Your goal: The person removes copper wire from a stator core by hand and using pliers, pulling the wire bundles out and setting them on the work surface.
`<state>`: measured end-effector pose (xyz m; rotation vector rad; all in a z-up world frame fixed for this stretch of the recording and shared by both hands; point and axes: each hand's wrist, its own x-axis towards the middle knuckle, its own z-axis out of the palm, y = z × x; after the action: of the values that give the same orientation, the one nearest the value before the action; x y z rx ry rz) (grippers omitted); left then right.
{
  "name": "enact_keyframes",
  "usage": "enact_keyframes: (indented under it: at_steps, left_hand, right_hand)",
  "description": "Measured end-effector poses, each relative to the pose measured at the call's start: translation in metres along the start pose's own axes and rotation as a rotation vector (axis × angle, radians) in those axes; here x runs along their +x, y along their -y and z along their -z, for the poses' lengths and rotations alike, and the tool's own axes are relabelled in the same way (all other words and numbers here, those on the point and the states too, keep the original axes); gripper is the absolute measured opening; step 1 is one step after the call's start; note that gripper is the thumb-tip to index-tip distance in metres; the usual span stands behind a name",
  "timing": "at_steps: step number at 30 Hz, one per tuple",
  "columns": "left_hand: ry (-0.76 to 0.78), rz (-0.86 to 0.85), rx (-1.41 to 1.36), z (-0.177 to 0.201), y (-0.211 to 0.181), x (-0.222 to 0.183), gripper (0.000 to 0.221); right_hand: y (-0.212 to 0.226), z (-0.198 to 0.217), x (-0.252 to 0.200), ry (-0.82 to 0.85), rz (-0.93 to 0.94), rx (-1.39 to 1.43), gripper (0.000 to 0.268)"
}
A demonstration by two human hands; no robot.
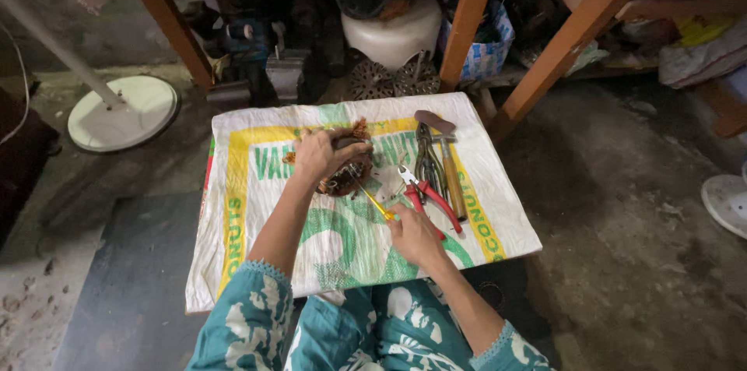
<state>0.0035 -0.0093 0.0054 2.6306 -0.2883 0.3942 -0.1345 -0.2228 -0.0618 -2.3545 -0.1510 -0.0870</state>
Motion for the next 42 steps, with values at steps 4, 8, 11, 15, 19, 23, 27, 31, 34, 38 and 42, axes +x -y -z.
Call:
enact_keyframes:
  at_steps: [4, 8, 11, 15, 19, 23, 27, 31, 34, 38, 42]
  left_hand:
    - [0.090, 0.094, 0.037, -0.007, -0.002, 0.005, 0.068]
    - [0.231, 0.200, -0.001, -0.007, -0.006, 0.015, 0.069]
    - [0.305, 0.239, 0.104, 0.000, -0.015, 0.022, 0.065]
    - [0.383, 0.232, 0.147, 0.007, -0.028, 0.018, 0.064]
    - [0.435, 0.198, 0.202, 0.008, -0.037, 0.016, 0.067]
    - [0.372, 0.189, 0.164, 0.000, -0.033, 0.017, 0.061]
    - [0.257, 0.099, 0.117, -0.008, -0.014, 0.018, 0.054]
    - [0.241, 0.052, 0.083, -0.024, -0.002, 0.017, 0.038]
    - [0.293, 0.003, 0.061, -0.029, 0.005, 0.024, 0.048]
    - [0.220, -0.129, -0.074, -0.023, 0.018, 0.033, 0.098]
    - [0.277, -0.158, -0.078, -0.022, 0.025, 0.034, 0.100]
  right_hand:
    - [0.010, 0.004, -0.018, -0.017, 0.008, 0.001, 0.026]
    - [0.009, 0.019, -0.028, -0.048, -0.039, -0.001, 0.024]
    - [0.016, 0.033, -0.026, -0.093, -0.006, 0.060, 0.026]
    - [0.021, 0.041, -0.035, -0.062, -0.047, -0.039, 0.027]
    - [0.009, 0.043, -0.037, -0.061, -0.136, -0.139, 0.029]
    - [-0.010, 0.026, -0.024, -0.242, -0.015, -0.080, 0.039]
    - [-0.017, -0.005, -0.011, -0.197, -0.091, -0.066, 0.042]
    - [-0.019, -0.029, -0.008, -0.184, -0.017, -0.016, 0.044]
    - [-0.015, -0.036, -0.006, -0.172, -0.002, 0.027, 0.048]
    - [-0.002, -0.035, -0.001, -0.129, -0.034, 0.092, 0.048]
    - [0.004, -0.034, 0.003, 0.106, -0.263, 0.372, 0.044]
